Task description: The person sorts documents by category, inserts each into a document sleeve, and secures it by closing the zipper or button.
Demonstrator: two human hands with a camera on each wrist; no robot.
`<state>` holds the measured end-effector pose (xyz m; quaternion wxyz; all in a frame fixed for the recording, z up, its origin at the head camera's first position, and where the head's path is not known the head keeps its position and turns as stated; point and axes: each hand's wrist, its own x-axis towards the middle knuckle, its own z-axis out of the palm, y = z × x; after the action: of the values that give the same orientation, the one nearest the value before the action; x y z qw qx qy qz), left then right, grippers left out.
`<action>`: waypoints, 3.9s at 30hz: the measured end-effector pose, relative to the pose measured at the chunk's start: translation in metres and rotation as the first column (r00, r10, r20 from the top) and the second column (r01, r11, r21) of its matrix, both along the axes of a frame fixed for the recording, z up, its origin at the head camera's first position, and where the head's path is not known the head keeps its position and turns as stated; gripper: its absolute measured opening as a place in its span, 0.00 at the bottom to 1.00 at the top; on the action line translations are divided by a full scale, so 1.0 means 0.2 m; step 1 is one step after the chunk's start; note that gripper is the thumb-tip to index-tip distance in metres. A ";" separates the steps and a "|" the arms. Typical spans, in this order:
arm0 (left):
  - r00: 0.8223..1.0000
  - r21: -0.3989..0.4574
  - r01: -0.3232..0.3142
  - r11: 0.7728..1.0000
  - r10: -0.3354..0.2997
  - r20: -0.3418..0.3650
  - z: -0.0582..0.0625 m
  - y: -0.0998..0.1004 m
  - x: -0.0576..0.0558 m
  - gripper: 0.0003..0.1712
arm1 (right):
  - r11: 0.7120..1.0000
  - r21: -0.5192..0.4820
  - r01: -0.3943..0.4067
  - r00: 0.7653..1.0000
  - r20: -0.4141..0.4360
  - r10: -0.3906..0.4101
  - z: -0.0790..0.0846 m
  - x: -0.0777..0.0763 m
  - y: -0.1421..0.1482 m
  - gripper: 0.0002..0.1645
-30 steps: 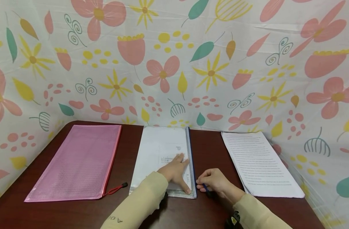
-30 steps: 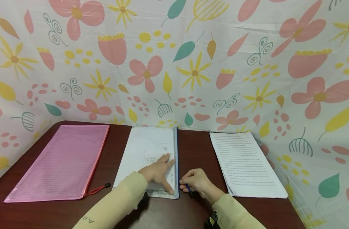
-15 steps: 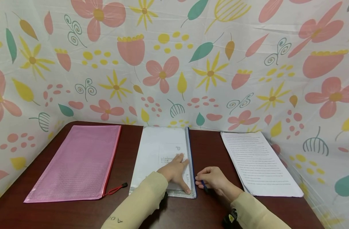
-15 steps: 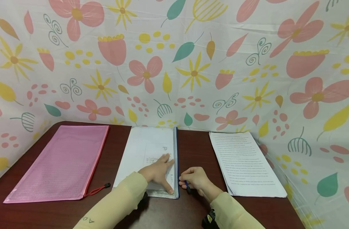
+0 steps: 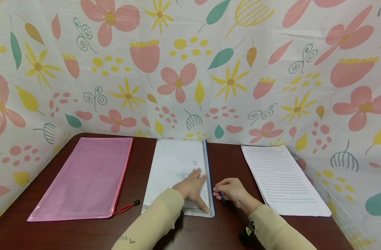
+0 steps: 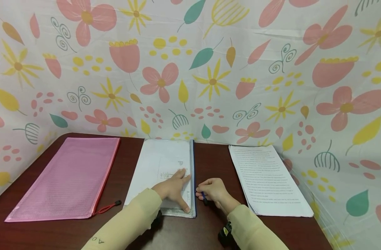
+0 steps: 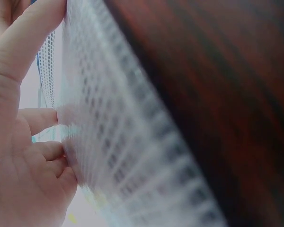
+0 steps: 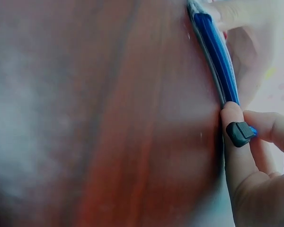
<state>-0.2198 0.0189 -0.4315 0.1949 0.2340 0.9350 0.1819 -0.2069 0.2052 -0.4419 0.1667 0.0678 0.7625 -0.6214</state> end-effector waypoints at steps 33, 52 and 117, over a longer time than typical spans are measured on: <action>1.000 -0.014 0.017 1.000 -0.017 -0.008 0.00 0.00 0.00 0.71 | 0.992 0.108 0.067 0.998 -0.014 -0.066 0.02 -0.21 -0.03 0.12; 1.000 -0.081 0.001 0.997 0.000 0.010 0.02 0.02 -0.01 0.70 | 0.983 0.168 0.068 0.997 -0.036 -0.063 0.02 -0.32 -0.05 0.11; 0.998 -0.170 0.020 0.985 -0.028 -0.047 0.03 0.14 0.05 0.72 | 0.962 0.168 0.216 0.973 -0.114 -0.199 0.04 -0.57 0.01 0.14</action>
<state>-0.2088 0.0463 -0.4263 0.1930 0.2322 0.9487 0.0937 -0.3206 0.2075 -0.4335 0.0571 0.1321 0.8110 -0.5670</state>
